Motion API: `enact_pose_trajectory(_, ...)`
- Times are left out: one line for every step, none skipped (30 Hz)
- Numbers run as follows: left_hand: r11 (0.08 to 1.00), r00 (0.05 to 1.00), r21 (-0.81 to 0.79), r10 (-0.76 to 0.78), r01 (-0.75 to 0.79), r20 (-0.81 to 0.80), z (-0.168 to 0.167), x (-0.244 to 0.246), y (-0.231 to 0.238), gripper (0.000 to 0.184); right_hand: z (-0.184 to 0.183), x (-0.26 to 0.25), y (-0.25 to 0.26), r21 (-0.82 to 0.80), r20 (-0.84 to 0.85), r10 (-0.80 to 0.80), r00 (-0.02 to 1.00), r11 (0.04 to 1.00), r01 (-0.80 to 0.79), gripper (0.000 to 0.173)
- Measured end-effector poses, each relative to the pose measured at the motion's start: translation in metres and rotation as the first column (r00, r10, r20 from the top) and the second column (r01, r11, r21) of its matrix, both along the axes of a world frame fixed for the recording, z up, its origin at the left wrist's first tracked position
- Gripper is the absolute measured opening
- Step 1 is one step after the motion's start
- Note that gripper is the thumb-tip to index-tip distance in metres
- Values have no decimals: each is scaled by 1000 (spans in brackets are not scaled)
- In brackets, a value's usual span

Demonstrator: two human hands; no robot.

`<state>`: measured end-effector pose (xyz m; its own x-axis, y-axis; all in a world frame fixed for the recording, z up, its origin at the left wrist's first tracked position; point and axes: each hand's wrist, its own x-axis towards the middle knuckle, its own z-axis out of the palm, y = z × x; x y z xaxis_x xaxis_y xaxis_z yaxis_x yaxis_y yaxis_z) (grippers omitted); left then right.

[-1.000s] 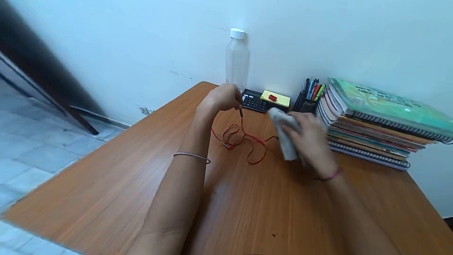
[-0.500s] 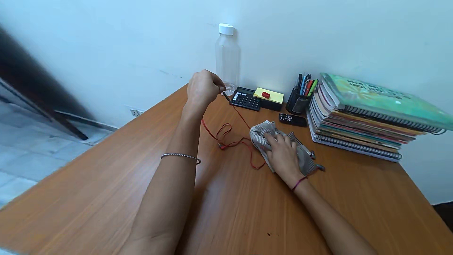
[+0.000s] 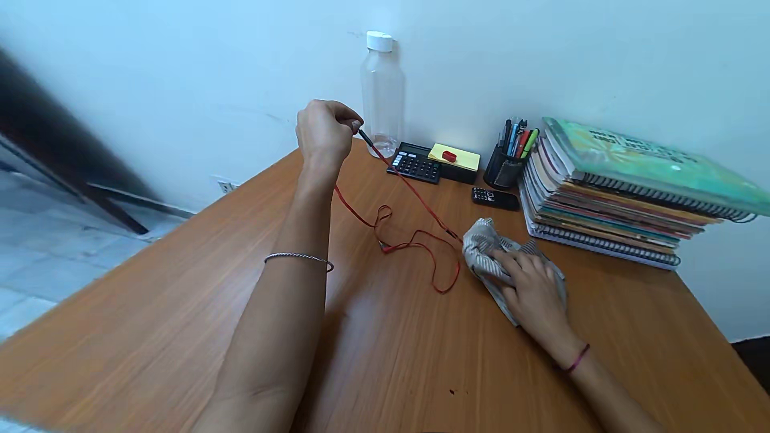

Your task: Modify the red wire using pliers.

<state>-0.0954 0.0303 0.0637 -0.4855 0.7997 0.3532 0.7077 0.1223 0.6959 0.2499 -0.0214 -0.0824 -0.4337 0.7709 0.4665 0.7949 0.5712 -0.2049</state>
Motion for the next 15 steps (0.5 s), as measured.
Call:
enact_pose_trajectory(1000, 1000, -3, -1, 1, 2, -1, -1, 0, 20, -2, 6, -1, 19, -9, 4, 1000, 1000, -3, 38)
enact_pose_trajectory(1000, 1000, -4, -4, 4, 5, -1, -1, 1, 20, -3, 11, -3, 32, -18, -3, 1000, 999, 3, 37)
enact_pose_trajectory(1000, 1000, -5, -7, 7, 5, -2, -2, 2, 20, -4, 15, -4, 32, -31, -15, 999, 999, 16, 36)
enact_pose_trajectory(1000, 1000, -9, -11, 11, 4, -3, -1, 2, 20, -4, 19, -6, 13, -48, -34, 998, 999, 35, 34)
enact_pose_trajectory(1000, 1000, -17, -14, 14, 4, -4, 0, 2, 19, -3, 22, -7, -22, -71, -59, 996, 998, 57, 33)
enact_pose_trajectory(1000, 1000, -23, -18, 18, 5, -4, 0, 3, 19, 0, 25, -8, -76, -108, -85, 991, 994, 77, 33)
enact_pose_trajectory(999, 1000, -25, -21, 21, 3, -5, 0, 3, 19, 3, 27, -8, -142, -153, -114, 982, 986, 93, 34)
enact_pose_trajectory(999, 1000, -31, -24, 24, 0, -6, 0, 3, 19, 5, 29, -6, -195, -199, -137, 970, 976, 98, 36)
enact_pose_trajectory(999, 1000, -39, -24, 24, -6, -6, 0, 4, 19, 5, 32, -4, -213, -236, -152, 960, 972, 101, 38)
enact_pose_trajectory(999, 1000, -44, -23, 22, -10, -6, -1, 4, 20, 5, 35, -1, -212, -250, -161, 955, 971, 109, 39)
enact_pose_trajectory(999, 1000, -49, -21, 21, -11, -6, -1, 3, 19, 5, 37, 1, -215, -239, -175, 955, 969, 124, 39)
enact_pose_trajectory(998, 1000, -52, -21, 20, -13, -7, 0, 3, 19, 4, 37, 3, -212, -211, -193, 958, 966, 147, 37)
enact_pose_trajectory(998, 1000, -55, -21, 20, -17, -7, 1, 3, 19, 5, 35, 4, -206, -170, -217, 961, 962, 180, 35)
enact_pose_trajectory(998, 1000, -60, -19, 18, -19, -7, 2, 4, 19, 4, 33, 5, -191, -129, -240, 962, 958, 213, 34)
enact_pose_trajectory(998, 1000, -59, -18, 17, -22, -7, 3, 4, 19, 4, 31, 5, -181, -96, -264, 960, 953, 244, 32)
